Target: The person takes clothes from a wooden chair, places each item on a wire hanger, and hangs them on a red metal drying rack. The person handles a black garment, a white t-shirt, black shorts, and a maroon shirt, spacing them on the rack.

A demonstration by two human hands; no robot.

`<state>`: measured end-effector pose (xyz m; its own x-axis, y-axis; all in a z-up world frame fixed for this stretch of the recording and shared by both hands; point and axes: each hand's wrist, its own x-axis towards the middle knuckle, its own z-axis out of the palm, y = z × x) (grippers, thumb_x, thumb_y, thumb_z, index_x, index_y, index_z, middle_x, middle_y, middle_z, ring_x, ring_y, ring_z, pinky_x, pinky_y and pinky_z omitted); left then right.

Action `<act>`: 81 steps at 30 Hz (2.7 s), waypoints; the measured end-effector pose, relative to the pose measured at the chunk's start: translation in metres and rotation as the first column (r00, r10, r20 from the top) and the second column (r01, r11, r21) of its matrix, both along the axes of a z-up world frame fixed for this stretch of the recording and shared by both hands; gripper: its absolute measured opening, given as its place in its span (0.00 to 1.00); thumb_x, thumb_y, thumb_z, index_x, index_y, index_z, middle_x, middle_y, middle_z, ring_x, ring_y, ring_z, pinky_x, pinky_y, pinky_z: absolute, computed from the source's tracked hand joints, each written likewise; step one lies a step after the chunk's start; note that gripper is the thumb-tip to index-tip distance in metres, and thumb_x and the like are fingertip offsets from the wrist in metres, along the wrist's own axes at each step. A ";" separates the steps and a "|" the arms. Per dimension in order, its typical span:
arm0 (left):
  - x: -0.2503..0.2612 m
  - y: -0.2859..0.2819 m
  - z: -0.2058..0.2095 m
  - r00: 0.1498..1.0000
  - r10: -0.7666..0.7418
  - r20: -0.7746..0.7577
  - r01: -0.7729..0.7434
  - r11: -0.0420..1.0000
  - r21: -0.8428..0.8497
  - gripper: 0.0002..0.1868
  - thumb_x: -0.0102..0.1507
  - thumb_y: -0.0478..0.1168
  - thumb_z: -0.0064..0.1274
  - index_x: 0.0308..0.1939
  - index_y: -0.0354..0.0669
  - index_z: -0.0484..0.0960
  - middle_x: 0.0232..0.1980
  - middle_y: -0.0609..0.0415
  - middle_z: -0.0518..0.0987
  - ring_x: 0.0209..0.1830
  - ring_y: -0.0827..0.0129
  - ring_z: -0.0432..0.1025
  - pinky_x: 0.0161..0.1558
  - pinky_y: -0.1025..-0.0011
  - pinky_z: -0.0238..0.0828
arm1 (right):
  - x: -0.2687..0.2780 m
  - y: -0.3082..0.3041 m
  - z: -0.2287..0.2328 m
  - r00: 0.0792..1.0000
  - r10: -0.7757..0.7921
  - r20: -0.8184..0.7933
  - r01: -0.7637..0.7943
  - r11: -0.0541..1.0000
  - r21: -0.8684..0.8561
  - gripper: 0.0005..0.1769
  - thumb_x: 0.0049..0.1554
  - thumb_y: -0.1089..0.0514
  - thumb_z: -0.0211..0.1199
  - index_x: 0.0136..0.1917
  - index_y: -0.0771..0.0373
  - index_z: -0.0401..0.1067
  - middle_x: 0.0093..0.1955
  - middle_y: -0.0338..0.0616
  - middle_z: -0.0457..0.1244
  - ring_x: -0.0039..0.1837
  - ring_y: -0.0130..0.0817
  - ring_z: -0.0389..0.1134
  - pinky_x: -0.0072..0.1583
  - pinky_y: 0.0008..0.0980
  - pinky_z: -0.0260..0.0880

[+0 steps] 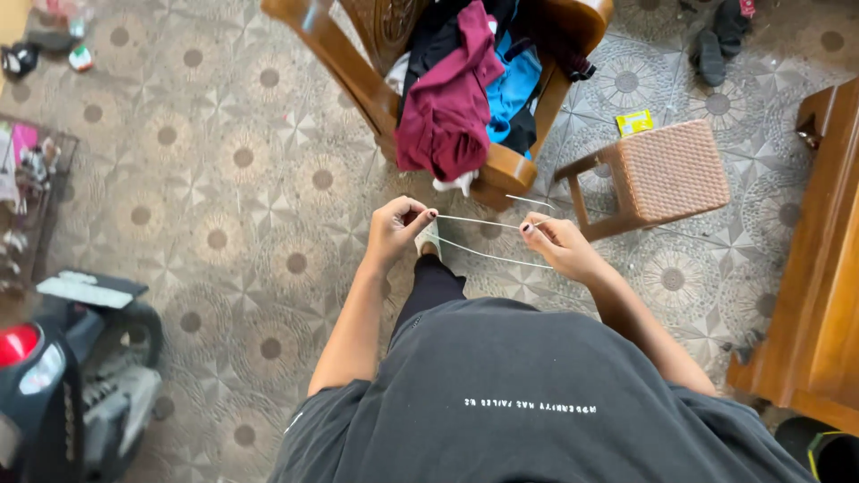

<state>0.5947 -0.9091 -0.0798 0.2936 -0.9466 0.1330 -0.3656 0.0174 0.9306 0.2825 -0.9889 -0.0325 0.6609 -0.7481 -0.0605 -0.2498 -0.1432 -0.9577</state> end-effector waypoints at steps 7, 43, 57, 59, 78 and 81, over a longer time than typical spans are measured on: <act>0.068 -0.184 -0.039 0.992 -0.014 -0.123 0.022 0.998 0.065 0.16 0.68 0.41 0.55 0.59 0.49 0.73 0.40 0.51 0.84 0.38 0.67 0.74 0.46 0.66 0.71 | 0.073 -0.146 -0.061 0.922 -0.347 -0.172 0.342 0.938 -0.057 0.19 0.68 0.49 0.51 0.37 0.53 0.73 0.27 0.47 0.60 0.35 0.39 0.60 0.43 0.37 0.61; 0.019 -0.423 -0.225 0.508 -0.808 0.297 0.367 0.515 0.775 0.33 0.59 0.48 0.54 0.71 0.66 0.72 0.56 0.47 0.83 0.58 0.48 0.78 0.56 0.49 0.75 | 0.111 -0.293 -0.240 0.503 -0.861 -0.073 0.858 0.487 0.161 0.12 0.60 0.64 0.61 0.57 0.55 0.72 0.45 0.35 0.67 0.44 0.22 0.64 0.49 0.24 0.69; 0.033 -0.474 -0.035 0.855 -0.374 -0.359 0.290 0.919 -0.266 0.05 0.61 0.35 0.54 0.38 0.47 0.85 0.32 0.53 0.81 0.37 0.73 0.73 0.43 0.64 0.73 | 0.132 -0.379 -0.019 0.717 -0.637 0.283 0.683 0.561 -0.468 0.29 0.54 0.53 0.78 0.58 0.61 0.62 0.75 0.60 0.56 0.71 0.56 0.58 0.70 0.49 0.54; 0.039 -0.461 0.056 0.796 -0.451 -0.404 0.333 0.883 -0.332 0.05 0.63 0.34 0.53 0.39 0.45 0.85 0.35 0.55 0.80 0.38 0.74 0.71 0.45 0.64 0.73 | 0.125 -0.396 -0.013 0.717 -0.603 0.350 0.697 0.627 -0.347 0.31 0.54 0.56 0.79 0.59 0.62 0.60 0.78 0.63 0.52 0.75 0.57 0.55 0.72 0.50 0.55; 0.171 -0.435 0.217 0.972 -0.031 0.232 0.107 0.941 -0.321 0.20 0.60 0.44 0.66 0.54 0.53 0.77 0.50 0.55 0.77 0.53 0.52 0.74 0.55 0.53 0.70 | 0.160 -0.426 0.059 0.653 -0.557 0.513 0.684 0.724 -0.084 0.20 0.52 0.70 0.67 0.48 0.56 0.59 0.48 0.50 0.65 0.46 0.29 0.66 0.47 0.25 0.66; 0.185 -0.440 0.200 0.956 0.135 0.261 -0.019 0.914 -0.404 0.18 0.59 0.43 0.67 0.47 0.51 0.76 0.54 0.55 0.71 0.53 0.49 0.74 0.53 0.49 0.71 | 0.157 -0.398 0.106 0.632 -0.557 0.538 0.747 0.623 -0.232 0.20 0.55 0.70 0.66 0.46 0.57 0.55 0.46 0.52 0.67 0.44 0.30 0.65 0.47 0.26 0.65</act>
<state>0.7794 -1.3488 0.1200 0.2594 -0.7752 0.5760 -0.6228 0.3216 0.7133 0.4393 -1.3868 0.0731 -0.1286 -0.8676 0.4803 -0.0678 -0.4755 -0.8771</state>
